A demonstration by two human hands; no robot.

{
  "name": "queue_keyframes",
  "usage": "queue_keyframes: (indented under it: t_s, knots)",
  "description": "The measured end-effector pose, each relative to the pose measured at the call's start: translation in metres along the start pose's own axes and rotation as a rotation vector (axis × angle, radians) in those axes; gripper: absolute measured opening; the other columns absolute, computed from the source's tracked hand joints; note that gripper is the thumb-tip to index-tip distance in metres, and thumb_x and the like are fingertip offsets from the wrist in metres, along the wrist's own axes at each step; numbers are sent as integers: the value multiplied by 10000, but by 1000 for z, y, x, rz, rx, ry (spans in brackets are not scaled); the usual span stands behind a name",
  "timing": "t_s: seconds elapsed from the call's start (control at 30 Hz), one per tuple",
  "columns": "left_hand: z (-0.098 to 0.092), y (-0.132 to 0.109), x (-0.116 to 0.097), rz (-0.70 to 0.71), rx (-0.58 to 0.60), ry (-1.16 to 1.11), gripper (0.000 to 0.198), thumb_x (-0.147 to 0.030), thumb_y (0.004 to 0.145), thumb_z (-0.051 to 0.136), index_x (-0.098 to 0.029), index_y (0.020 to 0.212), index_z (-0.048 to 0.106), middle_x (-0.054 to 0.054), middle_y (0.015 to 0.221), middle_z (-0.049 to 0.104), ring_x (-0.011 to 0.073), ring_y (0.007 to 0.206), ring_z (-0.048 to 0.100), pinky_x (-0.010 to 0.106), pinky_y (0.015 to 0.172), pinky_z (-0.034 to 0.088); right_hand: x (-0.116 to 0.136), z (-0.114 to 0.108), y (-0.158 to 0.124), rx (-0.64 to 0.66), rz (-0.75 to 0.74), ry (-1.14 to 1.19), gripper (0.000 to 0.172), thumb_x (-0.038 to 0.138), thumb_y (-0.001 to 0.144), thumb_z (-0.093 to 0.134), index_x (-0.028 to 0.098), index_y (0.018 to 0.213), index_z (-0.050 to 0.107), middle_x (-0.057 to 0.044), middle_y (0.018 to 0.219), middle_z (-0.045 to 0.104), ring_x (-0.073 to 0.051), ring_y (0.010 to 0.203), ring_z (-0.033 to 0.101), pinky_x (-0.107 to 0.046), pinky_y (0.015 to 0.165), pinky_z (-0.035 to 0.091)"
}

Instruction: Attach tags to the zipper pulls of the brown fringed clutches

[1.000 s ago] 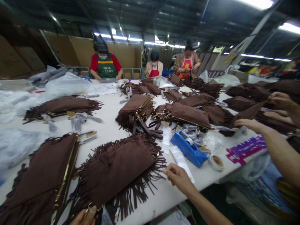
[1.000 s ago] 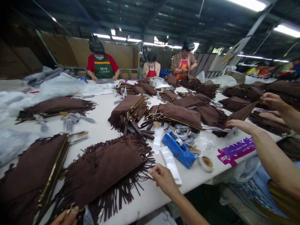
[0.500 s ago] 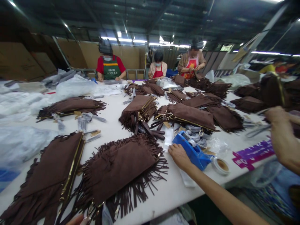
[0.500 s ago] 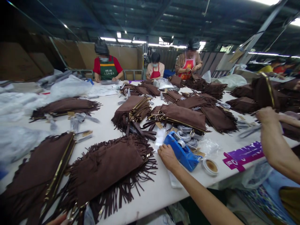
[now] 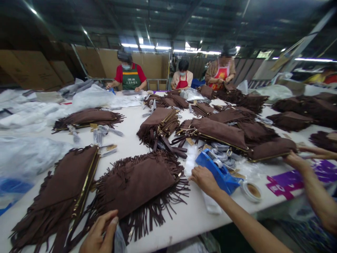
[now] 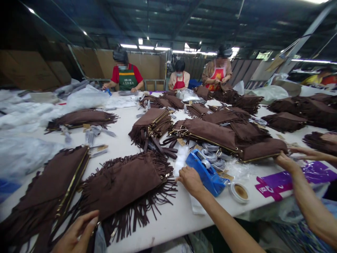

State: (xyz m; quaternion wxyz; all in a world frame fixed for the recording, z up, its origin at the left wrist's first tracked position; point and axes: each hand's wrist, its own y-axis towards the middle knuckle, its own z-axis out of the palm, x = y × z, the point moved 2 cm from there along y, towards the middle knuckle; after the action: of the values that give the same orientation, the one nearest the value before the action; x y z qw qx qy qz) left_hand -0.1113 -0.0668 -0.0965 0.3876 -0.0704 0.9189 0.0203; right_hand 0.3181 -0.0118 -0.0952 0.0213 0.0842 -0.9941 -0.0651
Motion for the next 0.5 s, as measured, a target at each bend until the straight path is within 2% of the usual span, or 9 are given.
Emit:
queue_keyframes:
  t_s: [0.07, 0.17, 0.27, 0.33, 0.4, 0.43, 0.5]
  knots:
    - [10, -3, -23, 40, 76, -33, 379, -539, 827, 490, -260, 1021, 656, 48, 1120, 680, 288, 1069, 615, 453, 971, 471, -1, 0, -3, -5, 12, 92, 265, 357, 945, 505, 197, 760, 609, -51, 789, 652, -209, 804, 564, -304, 711, 348]
    - [25, -8, -48, 119, 135, -86, 355, -495, 869, 469, -241, 1045, 644, 64, 1134, 665, 277, 1068, 609, 447, 962, 472, 0, -8, -12, -42, 111, 299, 296, 375, 970, 432, 206, 803, 608, -42, 806, 650, -202, 819, 573, -298, 724, 379]
    - [36, -12, -77, 264, 183, -126, 351, -375, 912, 450, -239, 1214, 568, 80, 1272, 590, 251, 1178, 546, 439, 1035, 418, 22, -31, -25, -26, 131, 459, 257, 373, 948, 460, 205, 822, 608, -43, 837, 651, -196, 808, 573, -300, 722, 393]
    - [42, -15, -104, 421, 240, -160, 468, -294, 904, 483, -258, 1369, 438, 77, 1424, 464, 238, 1317, 415, 442, 1121, 311, 49, -52, -35, 63, 63, 586, 225, 355, 931, 487, 205, 821, 613, -35, 821, 647, -183, 781, 570, -291, 710, 398]
    - [47, -16, -129, 542, 379, -237, 633, -260, 850, 584, -268, 1436, 345, 75, 1514, 340, 244, 1385, 307, 432, 1154, 244, 76, -75, -43, 208, -25, 777, 215, 352, 922, 510, 205, 808, 618, -17, 791, 636, -164, 748, 563, -270, 691, 403]
    - [50, -17, -138, 569, 464, -294, 676, -263, 808, 646, -266, 1426, 370, 78, 1513, 342, 255, 1386, 300, 422, 1152, 241, 87, -85, -45, 279, -54, 882, 225, 361, 921, 516, 203, 798, 618, -9, 775, 626, -154, 733, 557, -258, 679, 404]
    - [55, -19, -146, 516, 627, -445, 532, -281, 750, 711, -233, 1262, 574, 89, 1378, 510, 278, 1303, 410, 398, 1100, 312, 100, -98, -47, 361, -58, 1067, 259, 395, 919, 519, 194, 783, 610, 0, 748, 598, -141, 708, 539, -240, 652, 403]
